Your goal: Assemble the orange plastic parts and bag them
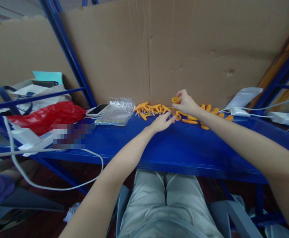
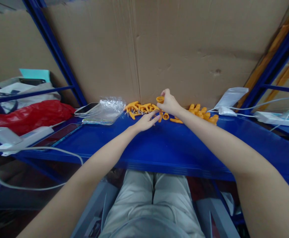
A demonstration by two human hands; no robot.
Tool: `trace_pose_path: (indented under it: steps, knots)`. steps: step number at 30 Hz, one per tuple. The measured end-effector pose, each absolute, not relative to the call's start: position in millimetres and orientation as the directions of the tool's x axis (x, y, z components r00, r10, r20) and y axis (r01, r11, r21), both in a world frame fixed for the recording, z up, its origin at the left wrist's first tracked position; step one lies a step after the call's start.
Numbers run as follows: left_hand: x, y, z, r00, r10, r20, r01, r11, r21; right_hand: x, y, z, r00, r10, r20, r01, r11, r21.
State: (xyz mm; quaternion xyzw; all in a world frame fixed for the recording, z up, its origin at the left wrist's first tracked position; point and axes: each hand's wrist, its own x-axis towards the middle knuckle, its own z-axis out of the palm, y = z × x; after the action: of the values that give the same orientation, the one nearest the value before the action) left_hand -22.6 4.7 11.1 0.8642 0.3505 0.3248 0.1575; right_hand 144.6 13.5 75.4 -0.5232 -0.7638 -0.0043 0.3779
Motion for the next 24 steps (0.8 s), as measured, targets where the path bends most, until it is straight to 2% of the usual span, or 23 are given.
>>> trace_pose_path:
  steps: [3, 5, 9, 11, 17, 24]
  knots:
    - [-22, 6, 10, 0.503, 0.714, 0.486, 0.499, -0.7, 0.512, 140, 1, 80, -0.261, 0.736, 0.624, 0.755, 0.559, -0.343]
    - [-25, 9, 11, 0.446, 0.721, 0.53, 0.532, -0.69, 0.492, 140, -6, 81, -0.262, 0.735, 0.625, 0.766, 0.553, -0.329]
    - [-34, 12, 17, 0.247, 0.739, 0.627, 0.61, -0.621, 0.492, 148, -11, 81, -0.175, 0.762, 0.624, 0.759, 0.508, -0.407]
    - [-38, 10, 20, 0.202, 0.739, 0.643, 0.635, -0.599, 0.488, 153, -11, 80, -0.159, 0.761, 0.629, 0.726, 0.522, -0.447]
    - [-39, 5, 23, 0.313, 0.691, 0.651, 0.65, -0.656, 0.384, 168, -19, 68, -0.146, 0.803, 0.577, 0.712, 0.49, -0.502]
    - [-41, 11, 20, 0.334, 0.686, 0.647, 0.696, -0.642, 0.321, 182, -27, 54, -0.282, 0.902, 0.326, 0.7, 0.426, -0.573]
